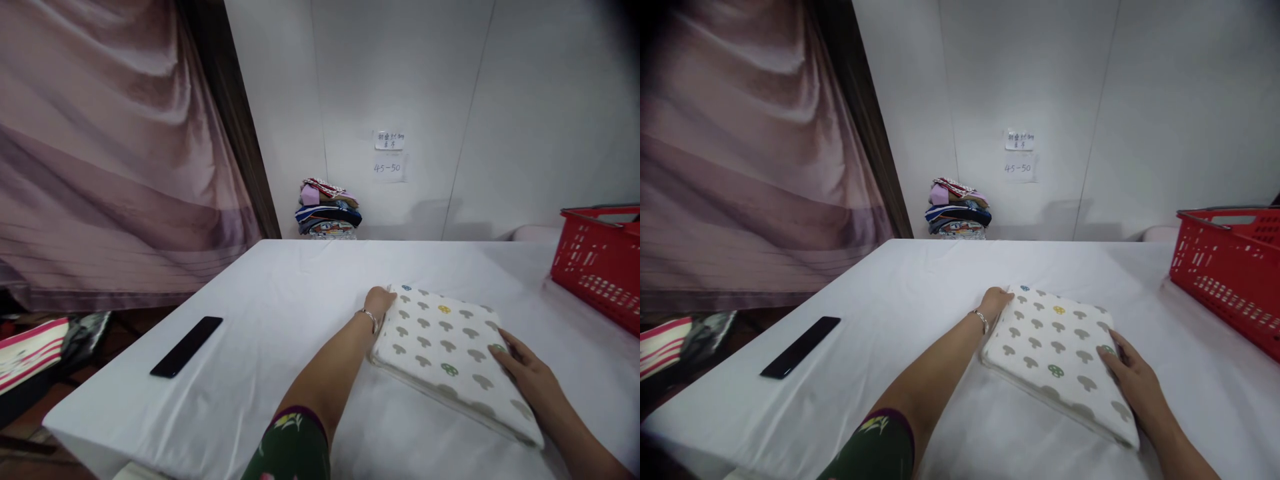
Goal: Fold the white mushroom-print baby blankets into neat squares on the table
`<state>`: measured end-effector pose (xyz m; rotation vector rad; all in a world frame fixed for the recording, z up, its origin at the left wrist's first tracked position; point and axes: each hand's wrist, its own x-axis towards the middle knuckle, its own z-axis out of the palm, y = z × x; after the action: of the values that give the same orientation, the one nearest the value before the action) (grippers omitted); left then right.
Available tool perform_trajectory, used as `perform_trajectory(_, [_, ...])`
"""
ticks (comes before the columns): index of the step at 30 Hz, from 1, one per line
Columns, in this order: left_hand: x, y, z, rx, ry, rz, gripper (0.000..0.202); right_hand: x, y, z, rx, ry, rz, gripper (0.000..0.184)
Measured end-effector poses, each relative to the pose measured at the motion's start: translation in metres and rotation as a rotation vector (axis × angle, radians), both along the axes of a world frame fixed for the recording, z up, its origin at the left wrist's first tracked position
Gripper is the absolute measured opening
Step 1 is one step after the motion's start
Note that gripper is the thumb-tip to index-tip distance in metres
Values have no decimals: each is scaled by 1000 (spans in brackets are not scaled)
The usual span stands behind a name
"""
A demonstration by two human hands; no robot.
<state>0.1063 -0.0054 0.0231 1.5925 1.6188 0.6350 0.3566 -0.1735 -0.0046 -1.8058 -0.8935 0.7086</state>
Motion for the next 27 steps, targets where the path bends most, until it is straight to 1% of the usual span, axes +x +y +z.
perform_trajectory(3, [3, 10, 2, -11, 3, 9, 26, 2, 0, 0, -21, -1, -3, 71])
perform_trajectory(8, [16, 27, 5, -34, -12, 9, 29, 2, 1, 1, -32, 8, -10, 70])
perform_trajectory(13, [20, 37, 0, -100, -88, 13, 27, -3, 0, 8, -38, 13, -22, 68])
perform_trajectory(16, [17, 41, -5, -144, -122, 25, 29, -5, 0, 10, -39, 9, -27, 67])
perform_trajectory(19, [16, 43, -7, -153, -124, 37, 29, -5, 0, 9, -36, 14, -20, 68])
perform_trajectory(23, [16, 44, -4, -141, -103, 41, 28, -3, 0, 7, -24, 47, -19, 68])
perform_trajectory(27, [10, 36, 2, -144, -105, 29, 30, -1, 0, 4, -17, 56, -24, 67])
